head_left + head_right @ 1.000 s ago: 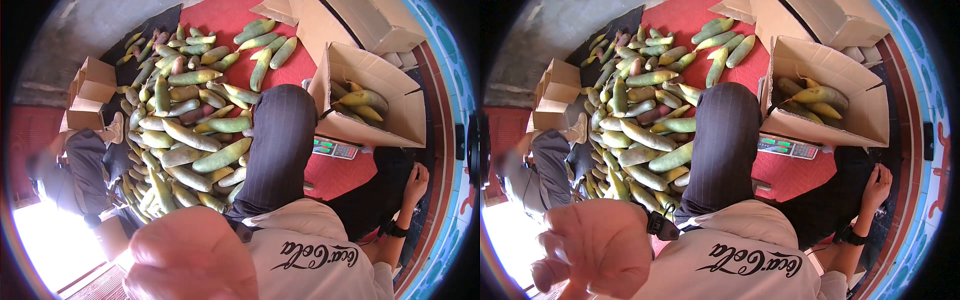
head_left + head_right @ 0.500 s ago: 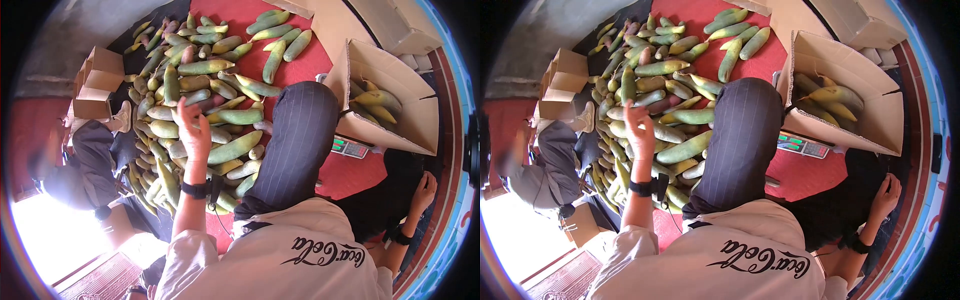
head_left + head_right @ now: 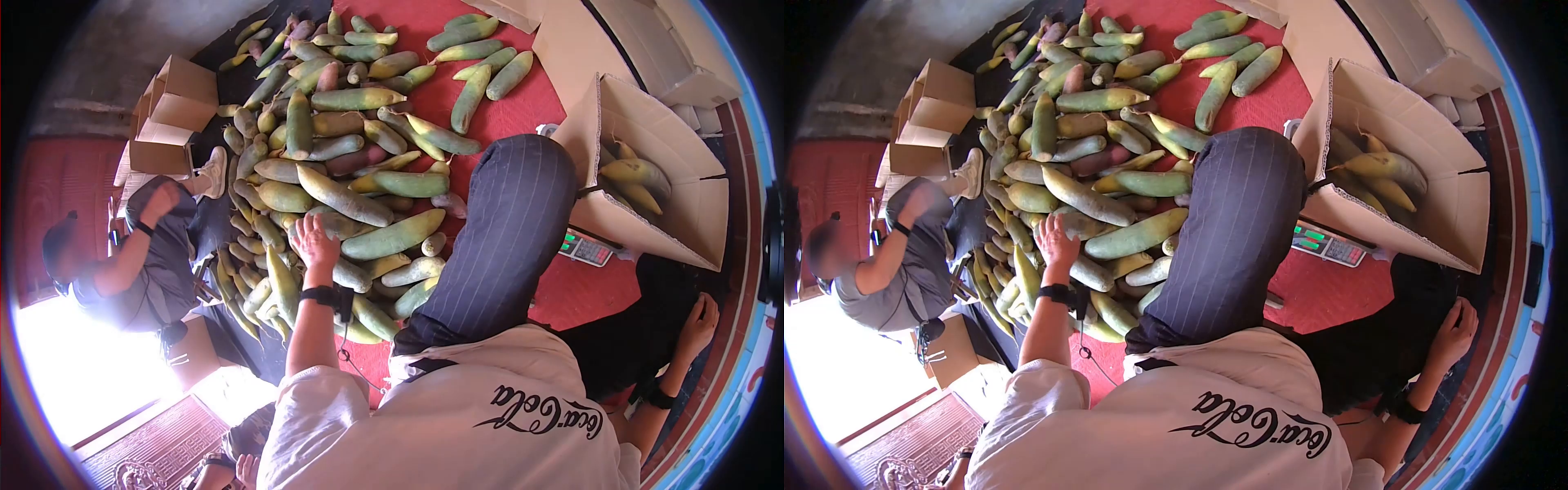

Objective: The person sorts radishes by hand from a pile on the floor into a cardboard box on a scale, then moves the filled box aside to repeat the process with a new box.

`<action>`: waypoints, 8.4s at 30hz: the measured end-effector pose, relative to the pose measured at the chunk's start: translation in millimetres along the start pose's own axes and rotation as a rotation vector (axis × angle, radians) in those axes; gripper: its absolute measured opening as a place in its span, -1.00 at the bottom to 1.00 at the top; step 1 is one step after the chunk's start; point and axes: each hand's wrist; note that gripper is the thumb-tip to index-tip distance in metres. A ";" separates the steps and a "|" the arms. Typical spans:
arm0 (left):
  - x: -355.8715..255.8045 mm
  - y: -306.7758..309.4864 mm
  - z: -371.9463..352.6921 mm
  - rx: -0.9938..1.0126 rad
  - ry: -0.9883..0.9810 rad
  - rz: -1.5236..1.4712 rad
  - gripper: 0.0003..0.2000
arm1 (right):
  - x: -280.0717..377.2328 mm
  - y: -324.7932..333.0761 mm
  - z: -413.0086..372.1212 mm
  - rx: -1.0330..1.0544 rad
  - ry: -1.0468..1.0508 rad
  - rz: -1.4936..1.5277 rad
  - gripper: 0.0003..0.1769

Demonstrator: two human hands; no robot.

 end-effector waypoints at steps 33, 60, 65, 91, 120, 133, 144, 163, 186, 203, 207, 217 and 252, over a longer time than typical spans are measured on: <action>0.2 28.6 -52.0 0.312 -0.032 -0.084 -0.23 | 0.2 -1.9 1.0 -0.009 0.036 0.010 -0.80; 15.8 30.3 -0.7 -0.079 -0.298 -0.102 -0.50 | 0.6 -2.4 -0.4 -0.045 0.019 -0.019 -0.82; -38.4 -22.4 -5.9 0.074 -0.484 -0.081 -0.52 | -0.1 -2.5 -0.3 -0.036 0.022 -0.029 -0.83; -106.4 -2.4 74.3 0.019 -0.526 -0.108 -0.52 | 12.3 3.9 2.9 0.016 -0.002 -0.041 -0.85; -102.0 36.0 101.7 -0.133 -0.394 0.389 -0.77 | 11.0 6.6 0.7 0.101 -0.059 0.003 -0.87; -94.6 59.9 -26.4 -0.252 -0.573 -0.359 -0.48 | 15.0 2.9 -2.2 -0.047 -0.011 0.075 -0.88; -80.9 141.5 -103.9 -0.235 -0.448 -1.407 -0.67 | 31.0 15.2 -11.2 -0.126 0.029 0.196 -0.89; -158.6 202.8 -197.8 0.337 -1.243 -1.823 -0.56 | 182.5 111.1 -28.6 0.106 0.656 0.637 -0.39; -265.7 181.5 -157.6 -0.045 -1.460 -0.514 -0.37 | 116.5 110.3 3.2 0.131 0.213 0.856 -0.49; -296.2 169.0 -155.1 -0.195 -1.475 -0.094 -0.32 | 96.2 81.1 108.9 0.404 0.296 0.377 -0.70; -296.5 169.9 -155.5 -0.203 -1.478 -0.074 -0.32 | 103.0 79.6 120.5 0.696 0.168 0.690 -0.76; -293.0 170.6 -156.8 -0.239 -1.463 -0.046 -0.32 | 84.9 48.8 100.6 0.143 0.343 0.308 -0.79; -219.0 125.3 -171.6 -0.318 -1.285 -0.414 -0.40 | 42.8 24.7 -18.0 -0.078 0.119 0.149 -0.84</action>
Point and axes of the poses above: each hand's wrist, its own z-axis towards the middle knuckle, its own y-axis out of the back of the hand, x = y × z, and after that the axes turned 15 degrees about x, right-handed
